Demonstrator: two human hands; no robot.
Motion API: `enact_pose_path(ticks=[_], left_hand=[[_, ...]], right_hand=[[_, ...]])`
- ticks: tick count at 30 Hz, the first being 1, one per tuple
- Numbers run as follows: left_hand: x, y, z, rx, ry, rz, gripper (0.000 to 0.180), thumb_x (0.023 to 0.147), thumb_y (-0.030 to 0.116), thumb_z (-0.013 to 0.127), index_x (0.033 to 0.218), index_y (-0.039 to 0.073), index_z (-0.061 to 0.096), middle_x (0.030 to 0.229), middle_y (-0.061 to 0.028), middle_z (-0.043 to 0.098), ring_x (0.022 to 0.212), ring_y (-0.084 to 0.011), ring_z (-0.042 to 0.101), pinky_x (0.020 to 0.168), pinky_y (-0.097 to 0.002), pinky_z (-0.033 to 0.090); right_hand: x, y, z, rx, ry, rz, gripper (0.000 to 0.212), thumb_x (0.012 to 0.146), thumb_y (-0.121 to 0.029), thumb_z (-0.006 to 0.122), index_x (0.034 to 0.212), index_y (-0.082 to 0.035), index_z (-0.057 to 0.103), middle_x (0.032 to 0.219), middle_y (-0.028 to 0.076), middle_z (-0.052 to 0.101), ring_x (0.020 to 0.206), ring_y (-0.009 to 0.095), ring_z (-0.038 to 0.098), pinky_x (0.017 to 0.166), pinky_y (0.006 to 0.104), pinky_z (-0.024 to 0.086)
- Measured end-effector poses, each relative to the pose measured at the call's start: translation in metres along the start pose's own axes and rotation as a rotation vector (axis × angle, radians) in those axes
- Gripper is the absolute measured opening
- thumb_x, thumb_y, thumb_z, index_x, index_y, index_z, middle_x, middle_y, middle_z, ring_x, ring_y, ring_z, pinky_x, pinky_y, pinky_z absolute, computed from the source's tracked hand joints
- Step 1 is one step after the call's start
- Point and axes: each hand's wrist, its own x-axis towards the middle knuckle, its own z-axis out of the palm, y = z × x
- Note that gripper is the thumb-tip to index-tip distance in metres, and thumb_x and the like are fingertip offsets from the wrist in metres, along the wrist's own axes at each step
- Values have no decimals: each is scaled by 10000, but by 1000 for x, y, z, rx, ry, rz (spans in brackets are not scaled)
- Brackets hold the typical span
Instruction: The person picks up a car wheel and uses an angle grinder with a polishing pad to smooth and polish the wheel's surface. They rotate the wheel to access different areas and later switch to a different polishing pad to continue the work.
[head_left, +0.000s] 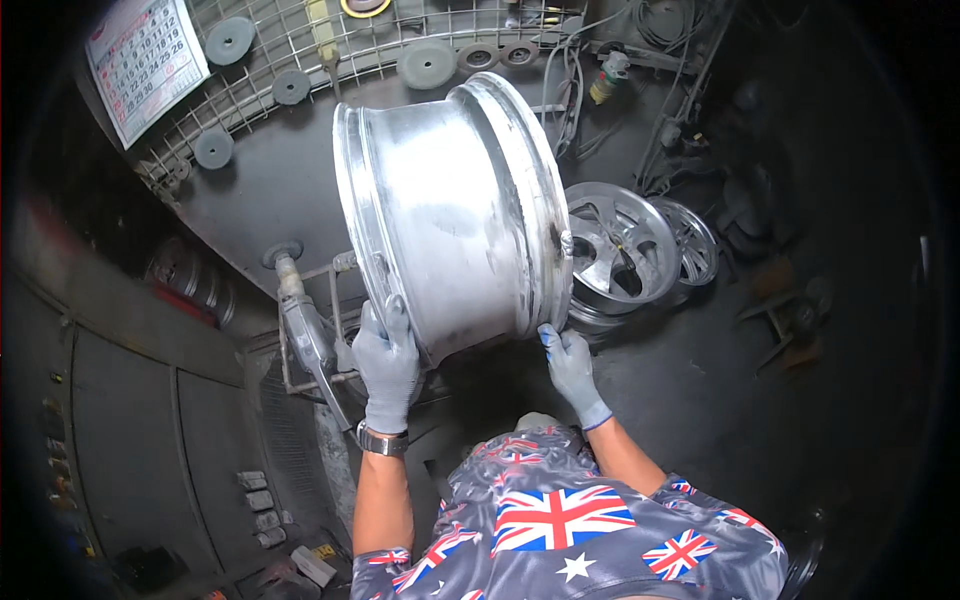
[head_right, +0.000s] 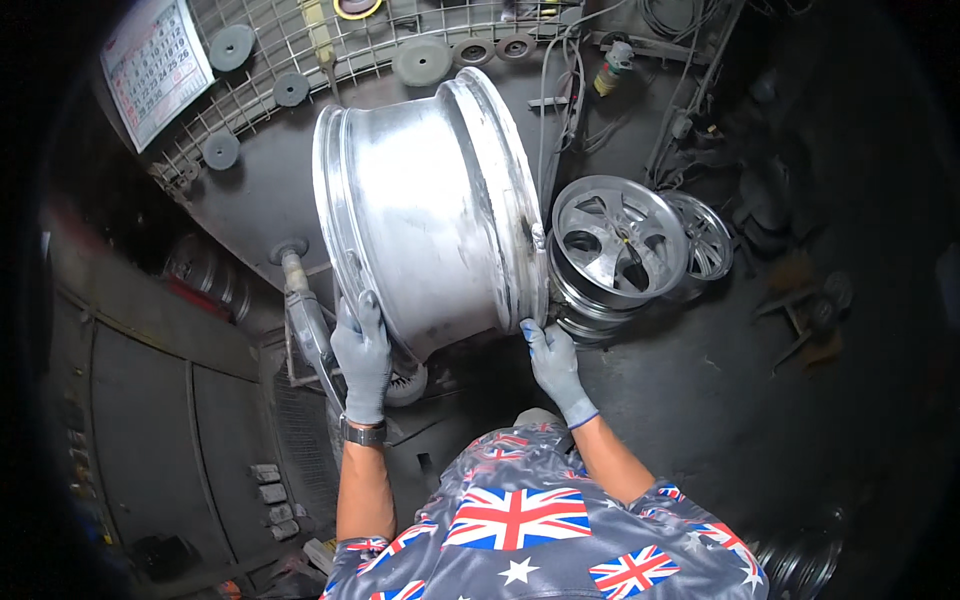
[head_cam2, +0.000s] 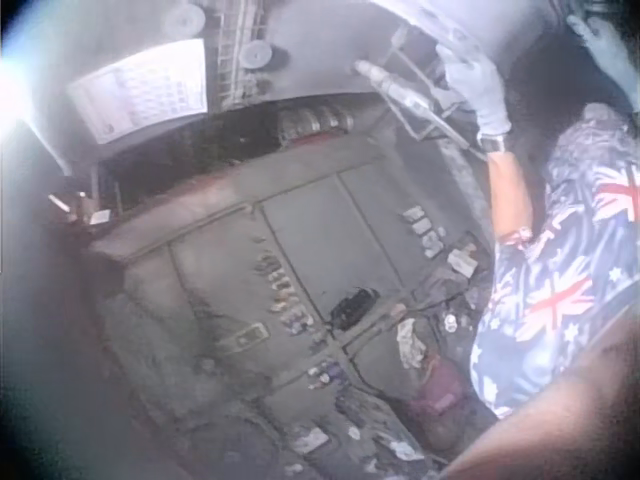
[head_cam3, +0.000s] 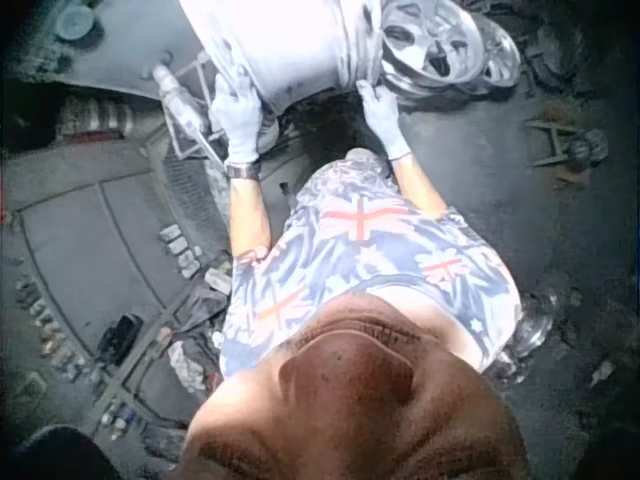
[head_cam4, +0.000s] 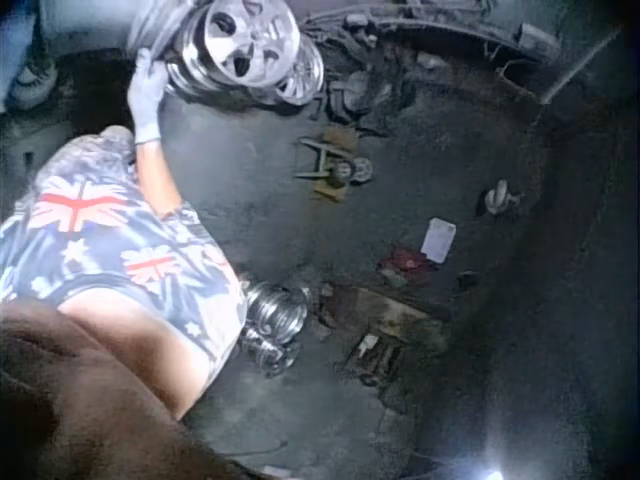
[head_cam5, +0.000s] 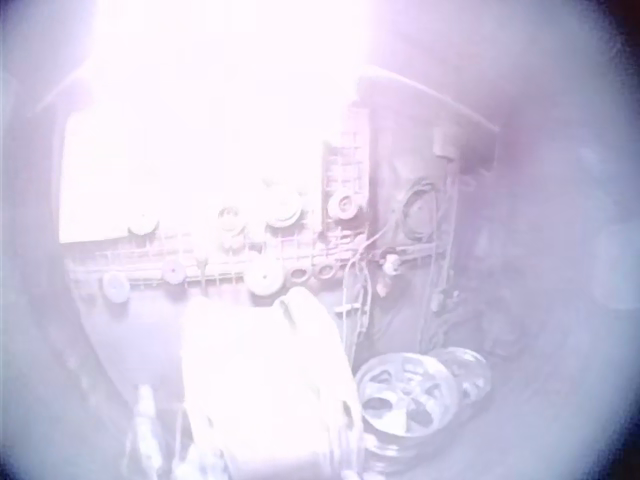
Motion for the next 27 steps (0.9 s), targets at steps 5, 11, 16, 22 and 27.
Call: enact_pose_path(ticks=[5, 11, 16, 22, 27], left_hand=[[-6, -4, 2, 35, 30, 49, 359, 1064, 267, 556, 1218, -46, 640, 945, -229, 724, 826, -307, 706, 740, -401, 518], [-52, -25, 6, 78, -74, -289, 411, 1096, 255, 499, 1281, -95, 609, 1133, -191, 720, 1033, -227, 651, 933, -371, 493], [-33, 10, 4, 231, 40, -53, 424, 1058, 284, 587, 1299, -64, 558, 1218, -186, 631, 1145, -262, 587, 1010, -402, 454], [108, 128, 2, 118, -55, 529, 394, 1008, 58, 542, 1383, -59, 518, 1371, -199, 579, 1239, -275, 574, 1089, -400, 430], [178, 187, 93, 472, -860, 1013, 612, 798, 314, 824, 1297, 23, 623, 1274, -176, 654, 1259, -382, 590, 1142, -555, 393]], right_hand=[[0, 5, 7, -1, 49, -73, 655, 995, -523, 641, 632, 4, 505, 562, 135, 430, 560, 216, 390, 555, 446, 351], [3, 4, 6, -23, 72, -158, 674, 998, -512, 633, 607, 29, 542, 556, 247, 498, 499, 391, 493, 520, 510, 365], [13, 10, -7, 15, -82, -63, 679, 973, -491, 672, 558, 34, 561, 552, 265, 515, 498, 410, 542, 504, 512, 374], [23, -13, -31, 178, -308, -67, 645, 900, -497, 754, 581, 34, 575, 536, 235, 522, 479, 398, 537, 507, 524, 361], [48, 4, -21, 139, -133, -528, 474, 903, -392, 784, 716, 29, 675, 621, 214, 603, 539, 372, 609, 514, 469, 432]])
